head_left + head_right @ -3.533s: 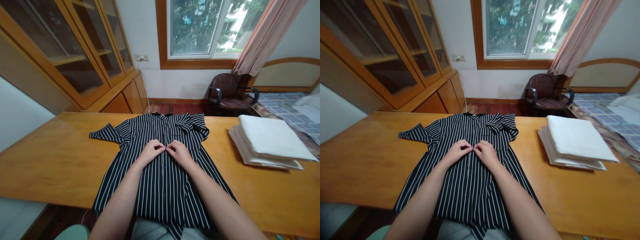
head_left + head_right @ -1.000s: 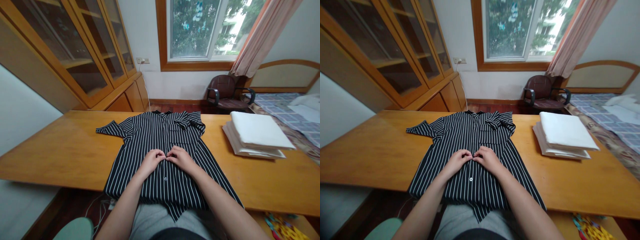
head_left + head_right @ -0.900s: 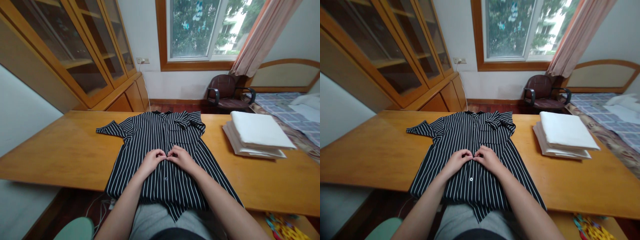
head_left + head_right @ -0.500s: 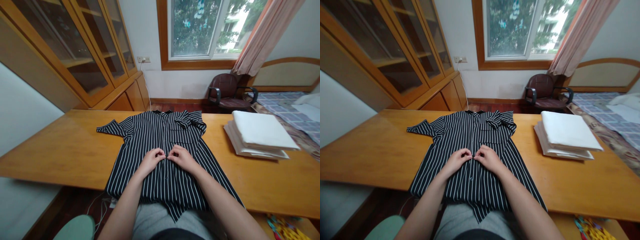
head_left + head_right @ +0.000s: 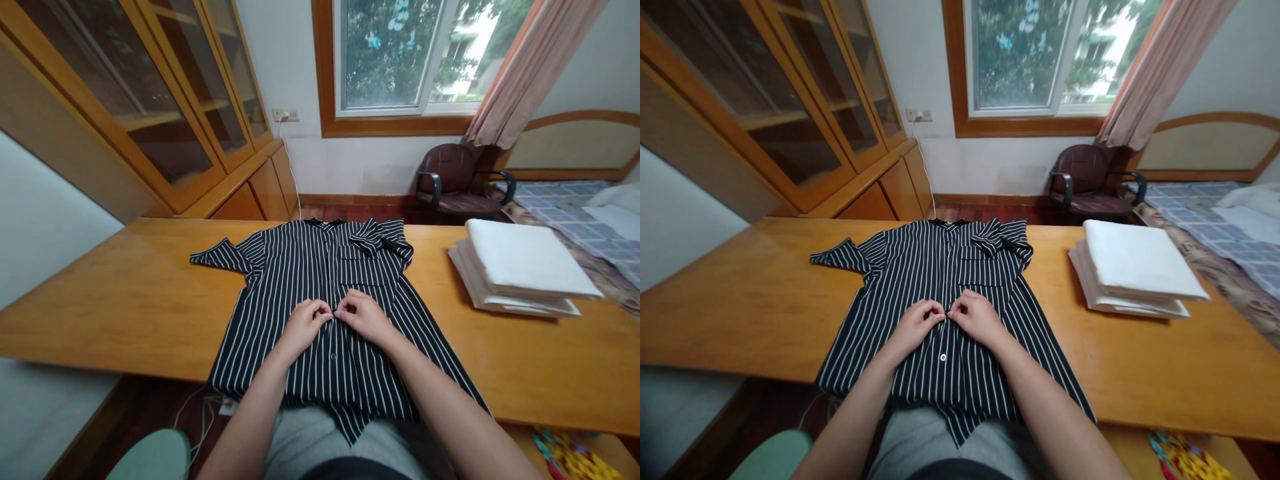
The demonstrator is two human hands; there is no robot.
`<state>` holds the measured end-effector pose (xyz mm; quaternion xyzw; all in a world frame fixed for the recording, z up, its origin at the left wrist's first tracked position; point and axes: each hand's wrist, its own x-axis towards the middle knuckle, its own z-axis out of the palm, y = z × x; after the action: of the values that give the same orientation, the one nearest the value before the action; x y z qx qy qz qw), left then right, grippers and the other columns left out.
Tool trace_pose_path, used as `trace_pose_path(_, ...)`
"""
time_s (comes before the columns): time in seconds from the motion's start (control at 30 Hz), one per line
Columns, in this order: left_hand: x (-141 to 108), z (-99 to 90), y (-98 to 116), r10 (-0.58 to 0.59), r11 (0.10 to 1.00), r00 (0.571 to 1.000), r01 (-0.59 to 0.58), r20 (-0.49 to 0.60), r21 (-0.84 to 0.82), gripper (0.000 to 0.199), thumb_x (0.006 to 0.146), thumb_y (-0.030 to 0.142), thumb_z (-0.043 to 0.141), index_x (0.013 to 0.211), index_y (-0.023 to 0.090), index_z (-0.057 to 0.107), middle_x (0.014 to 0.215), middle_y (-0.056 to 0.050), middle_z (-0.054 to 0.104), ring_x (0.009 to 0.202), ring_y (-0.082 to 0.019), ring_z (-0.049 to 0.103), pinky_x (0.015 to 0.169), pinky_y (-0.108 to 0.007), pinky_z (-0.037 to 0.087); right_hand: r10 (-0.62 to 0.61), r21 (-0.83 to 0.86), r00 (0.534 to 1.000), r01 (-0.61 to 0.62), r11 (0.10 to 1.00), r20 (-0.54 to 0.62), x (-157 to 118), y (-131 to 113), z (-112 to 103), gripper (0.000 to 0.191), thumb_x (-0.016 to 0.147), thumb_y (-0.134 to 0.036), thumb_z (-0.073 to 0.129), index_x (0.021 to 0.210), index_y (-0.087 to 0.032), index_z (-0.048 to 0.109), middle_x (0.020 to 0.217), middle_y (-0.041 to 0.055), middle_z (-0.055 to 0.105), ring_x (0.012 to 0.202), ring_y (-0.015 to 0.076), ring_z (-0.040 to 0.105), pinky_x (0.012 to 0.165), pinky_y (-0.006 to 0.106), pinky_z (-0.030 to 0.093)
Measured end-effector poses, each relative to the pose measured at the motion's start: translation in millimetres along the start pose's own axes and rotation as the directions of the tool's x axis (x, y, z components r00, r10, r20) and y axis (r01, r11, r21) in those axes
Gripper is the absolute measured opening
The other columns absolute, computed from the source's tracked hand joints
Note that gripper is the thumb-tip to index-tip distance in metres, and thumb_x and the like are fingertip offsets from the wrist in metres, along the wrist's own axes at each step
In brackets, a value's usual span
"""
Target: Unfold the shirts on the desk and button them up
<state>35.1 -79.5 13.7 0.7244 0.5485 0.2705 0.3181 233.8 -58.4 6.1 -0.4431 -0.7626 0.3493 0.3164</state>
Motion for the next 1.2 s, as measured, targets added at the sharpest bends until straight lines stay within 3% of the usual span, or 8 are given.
trace_pose_path(0.2,0.1,3.5,-3.5,0.042,0.999,0.999,-0.041,-0.031,0.024,0.012,0.09,0.029,0.059,0.086,0.022,0.068,0.084,-0.001,0.067,0.085,-0.021,0.059,0.084,-0.034,0.043,-0.07,-0.06,0.997,0.069,0.996,-0.02,-1.5,2.5,2.3,0.008,0.086,-0.019,0.07,0.078,-0.02,0.069,0.078,-0.0009,0.059,0.077,0.0144,0.058,0.071,0.026,0.044)
trace_pose_path(0.43,0.4,2.6,-1.3,-0.004,0.999,0.997,0.001,-0.072,-0.049,0.009,0.087,0.025,0.061,0.082,0.021,0.067,0.086,-0.001,0.068,0.084,-0.02,0.06,0.082,-0.033,0.044,-0.099,-0.039,0.995,0.097,0.995,-0.033,-2.7,4.5,1.5,0.01,0.085,-0.012,0.068,0.085,-0.021,0.07,0.083,-0.0009,0.061,0.08,0.014,0.06,0.074,0.026,0.046)
trace_pose_path(0.63,-0.5,2.5,-1.0,-0.021,0.998,0.997,0.016,-0.08,-0.065,0.009,0.085,0.025,0.062,0.08,0.021,0.068,0.083,-0.001,0.066,0.079,-0.019,0.059,0.077,-0.031,0.044,-0.128,-0.042,0.992,0.127,0.991,-0.006,-2.5,5.0,0.8,0.007,0.086,-0.016,0.071,0.089,-0.022,0.071,0.085,-0.0003,0.062,0.083,0.0151,0.06,0.077,0.027,0.046)
trace_pose_path(1.2,-1.5,2.0,0.1,0.027,0.999,0.996,-0.03,-0.08,-0.043,0.012,0.088,0.026,0.059,0.081,0.021,0.068,0.083,-0.002,0.066,0.08,-0.019,0.059,0.078,-0.032,0.045,-0.06,-0.025,0.998,0.06,0.998,-0.003,-1.6,-2.0,-0.5,0.006,0.087,-0.016,0.067,0.081,-0.019,0.069,0.081,-0.0008,0.058,0.076,0.0135,0.059,0.072,0.026,0.045)
